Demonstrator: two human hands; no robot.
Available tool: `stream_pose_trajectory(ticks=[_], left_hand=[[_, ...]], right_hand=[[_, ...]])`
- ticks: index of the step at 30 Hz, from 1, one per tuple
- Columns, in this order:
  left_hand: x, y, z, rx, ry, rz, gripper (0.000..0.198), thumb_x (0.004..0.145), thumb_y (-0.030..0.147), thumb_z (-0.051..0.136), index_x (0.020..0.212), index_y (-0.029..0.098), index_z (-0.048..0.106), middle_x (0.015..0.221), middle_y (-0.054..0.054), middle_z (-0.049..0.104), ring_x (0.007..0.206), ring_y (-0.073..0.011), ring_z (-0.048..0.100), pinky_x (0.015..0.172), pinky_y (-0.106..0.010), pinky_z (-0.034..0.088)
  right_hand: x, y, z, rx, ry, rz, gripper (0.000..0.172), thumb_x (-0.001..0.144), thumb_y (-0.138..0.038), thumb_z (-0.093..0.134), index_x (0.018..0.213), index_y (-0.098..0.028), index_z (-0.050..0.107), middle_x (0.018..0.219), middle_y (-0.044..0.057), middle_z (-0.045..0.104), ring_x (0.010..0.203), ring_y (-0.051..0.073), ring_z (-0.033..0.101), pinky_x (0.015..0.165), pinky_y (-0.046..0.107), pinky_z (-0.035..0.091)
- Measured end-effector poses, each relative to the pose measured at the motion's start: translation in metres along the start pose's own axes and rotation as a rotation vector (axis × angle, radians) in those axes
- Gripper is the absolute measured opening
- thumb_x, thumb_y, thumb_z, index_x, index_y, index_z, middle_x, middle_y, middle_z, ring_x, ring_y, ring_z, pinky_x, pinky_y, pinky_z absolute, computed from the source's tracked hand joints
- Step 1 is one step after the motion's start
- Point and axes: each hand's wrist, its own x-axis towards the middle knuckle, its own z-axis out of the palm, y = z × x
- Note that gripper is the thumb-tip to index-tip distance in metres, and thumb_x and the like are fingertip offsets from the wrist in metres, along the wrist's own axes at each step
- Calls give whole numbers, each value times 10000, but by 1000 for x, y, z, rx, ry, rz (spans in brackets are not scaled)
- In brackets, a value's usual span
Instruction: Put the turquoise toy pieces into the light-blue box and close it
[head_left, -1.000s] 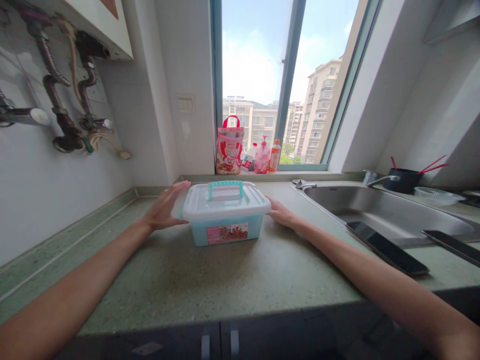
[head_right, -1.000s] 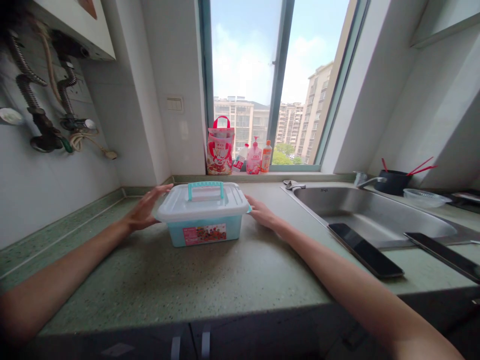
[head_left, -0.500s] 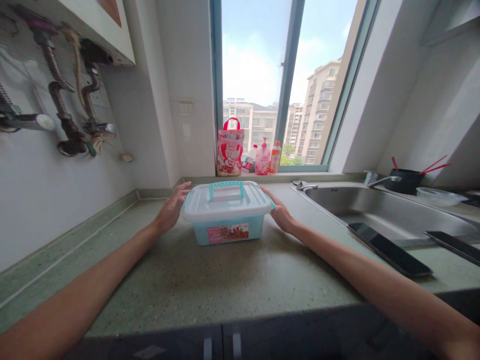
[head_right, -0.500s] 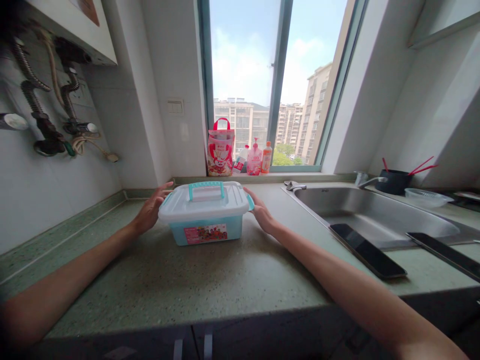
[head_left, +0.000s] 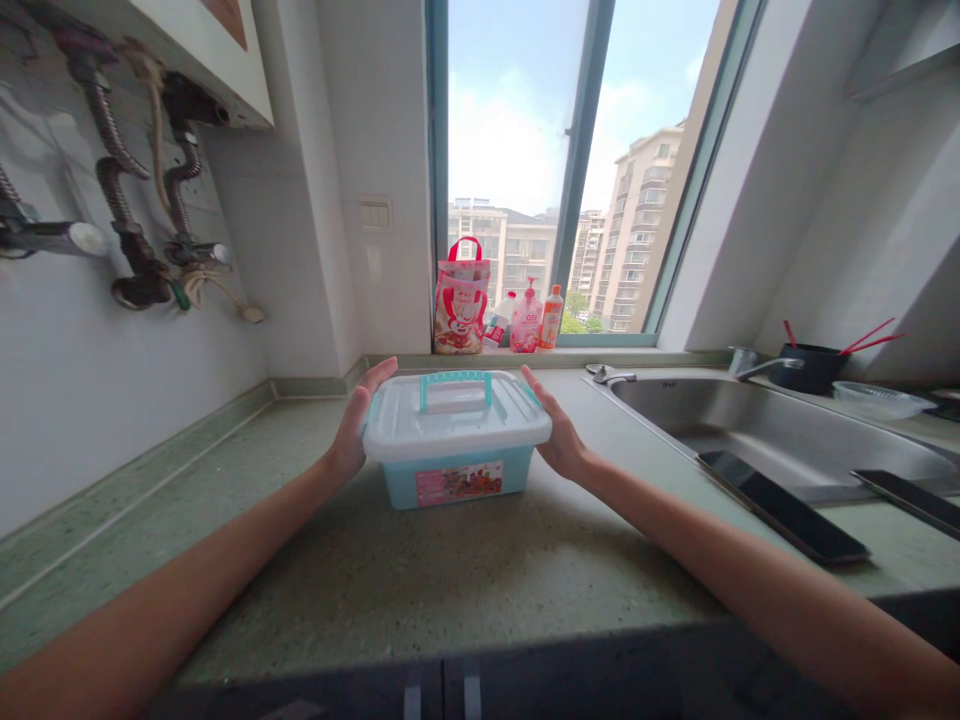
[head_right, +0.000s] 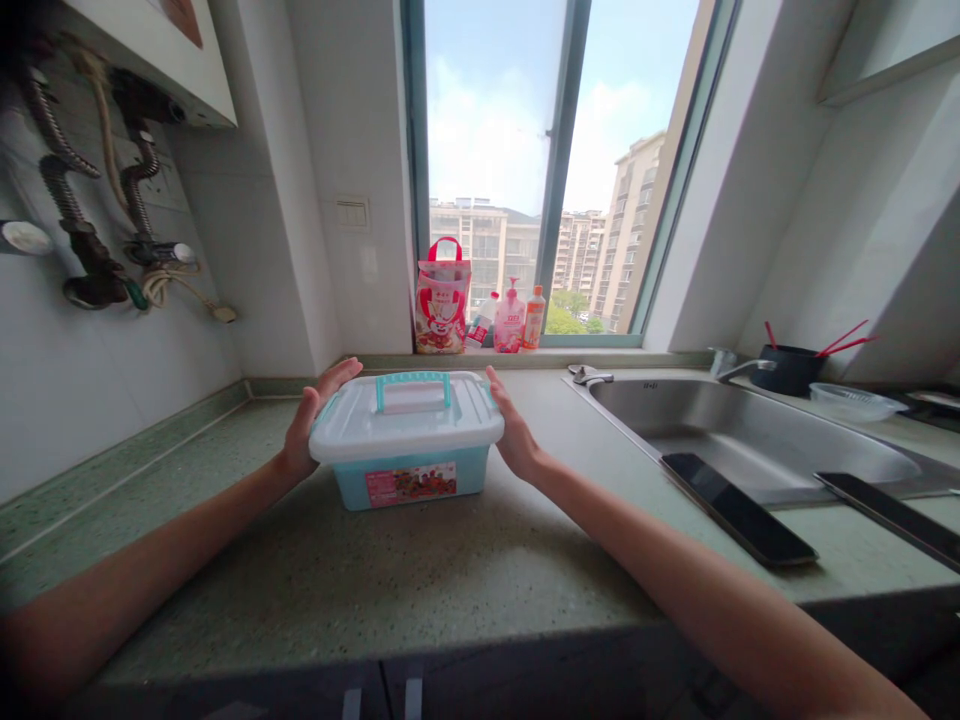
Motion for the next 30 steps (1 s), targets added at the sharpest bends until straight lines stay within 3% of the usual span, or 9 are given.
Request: stream_pose_trajectory(ticks=[3,6,9,13,18,23,26,30], left_hand=[[3,-2,-2,-88,12,-46,881,945,832,397,1615,258,403,1633,-156,464,1495,-383,445,1224,-570,363],[6,-4,-4,-137,25,-75,883,910,770,540,1620,266,390,1602,-164,498,1441,-394,504,1184,-566,404],[7,-1,-5,-70,13,-53,783,897,683,605,1537,241,515,1552,-147,558,1431,-394,503,1202,-547,372],[5,9,-5,36,-19,-10,542,887,562,601,1283,210,713,1478,-107,632,1433,-394,481,1234,-511,310],[0,17,1,16,-2,-51,403,870,422,562,1121,179,763,1468,-94,634,1457,-370,436,1227,-441,288],[-2,19,7,-204,86,-288,572,755,398,626,1290,198,653,1296,-71,687,1171,-317,616,919,-368,500],[0,20,7,-218,66,-326,571,706,386,648,1241,187,658,1242,-67,690,1031,-278,639,786,-316,506],[2,22,5,-214,58,-330,549,690,381,641,1203,186,661,1162,-57,700,945,-251,637,731,-295,495]], right_hand=[[-8,-8,8,38,-28,5,807,969,-653,538,1682,-431,232,1589,-35,551,1345,328,605,1131,543,468],[-13,-15,13,67,-38,7,770,955,-620,585,1653,-436,316,1581,-44,554,1332,320,600,1112,512,465],[-13,-19,14,79,-49,50,764,932,-606,617,1628,-408,373,1477,-23,641,1228,315,648,1036,476,491],[-13,-20,12,79,-52,81,721,901,-562,640,1568,-356,462,1251,-4,738,1010,275,685,890,397,502],[-11,-18,10,75,-40,64,555,860,-495,654,1381,-307,619,1068,4,743,857,237,649,723,323,466],[-4,-16,4,82,-53,81,533,797,-425,689,1306,-268,663,1011,14,739,760,200,619,634,283,425],[-2,-18,3,84,-54,96,506,754,-399,704,1238,-254,675,937,4,715,697,177,587,592,266,399],[-2,-20,3,80,-54,104,428,740,-401,715,1136,-251,658,832,-25,656,637,154,545,543,249,372]])
